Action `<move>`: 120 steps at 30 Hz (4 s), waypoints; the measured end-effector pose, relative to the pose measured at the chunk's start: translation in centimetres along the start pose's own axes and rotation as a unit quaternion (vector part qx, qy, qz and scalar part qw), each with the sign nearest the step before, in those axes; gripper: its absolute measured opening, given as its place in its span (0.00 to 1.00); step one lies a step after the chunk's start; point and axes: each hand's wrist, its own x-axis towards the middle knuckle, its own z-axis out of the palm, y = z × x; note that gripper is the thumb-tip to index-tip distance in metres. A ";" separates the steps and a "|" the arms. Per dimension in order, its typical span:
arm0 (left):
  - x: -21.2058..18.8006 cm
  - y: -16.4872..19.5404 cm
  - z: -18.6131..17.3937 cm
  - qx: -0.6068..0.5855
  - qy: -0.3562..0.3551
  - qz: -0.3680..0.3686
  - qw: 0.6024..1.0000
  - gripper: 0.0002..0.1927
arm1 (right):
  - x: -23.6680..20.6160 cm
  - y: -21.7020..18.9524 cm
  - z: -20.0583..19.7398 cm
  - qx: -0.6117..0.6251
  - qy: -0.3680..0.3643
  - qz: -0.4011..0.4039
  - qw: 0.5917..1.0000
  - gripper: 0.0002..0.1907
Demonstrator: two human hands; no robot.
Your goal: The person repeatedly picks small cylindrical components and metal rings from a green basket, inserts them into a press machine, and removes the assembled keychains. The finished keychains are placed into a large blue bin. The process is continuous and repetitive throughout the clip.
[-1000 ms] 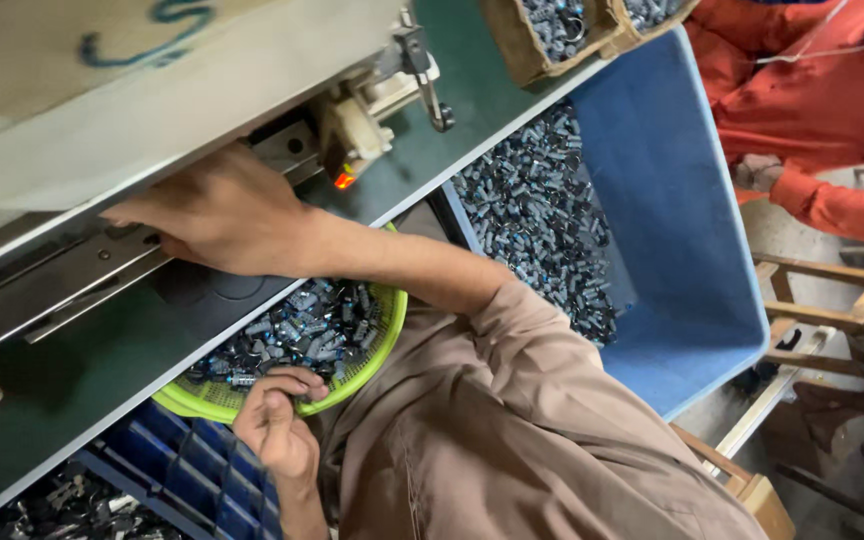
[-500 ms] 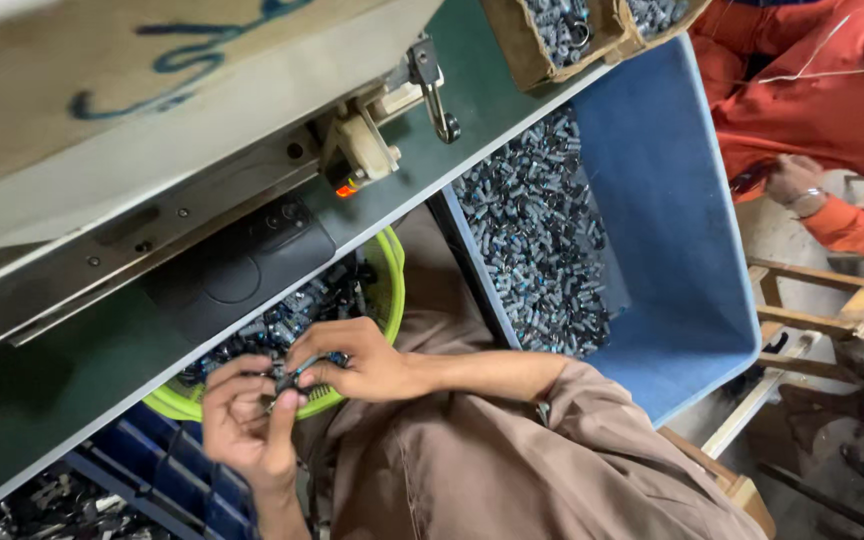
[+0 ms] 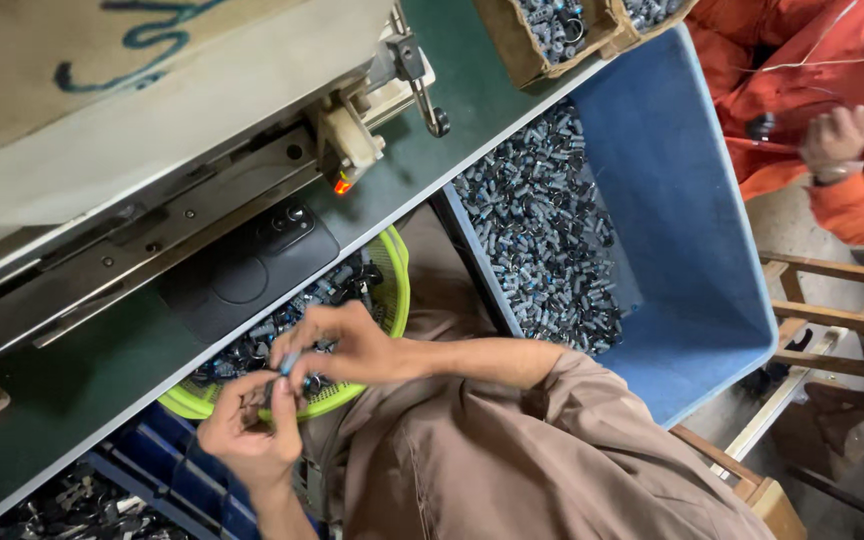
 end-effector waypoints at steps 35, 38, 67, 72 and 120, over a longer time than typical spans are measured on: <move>2.1 -4.7 2.6 0.516 -0.334 0.153 0.774 0.15 | 11.3 -6.8 -2.1 -0.580 -0.031 -0.225 0.783 0.28; 2.0 -4.7 2.7 0.529 -0.360 0.139 0.756 0.10 | 5.7 -5.6 -3.2 -0.455 -0.137 -0.240 0.846 0.20; -0.3 -6.0 3.3 -0.128 -0.043 -0.084 0.987 0.13 | -3.0 -3.5 -3.7 -0.196 0.035 0.053 0.979 0.16; 0.5 -2.7 4.3 0.197 -0.017 0.169 0.966 0.08 | -2.6 -2.3 -2.8 -0.060 0.071 0.044 0.995 0.10; -0.6 -3.6 3.6 -0.128 -0.044 0.062 0.989 0.11 | 9.0 -8.4 -2.8 -0.477 -0.122 -0.161 0.856 0.18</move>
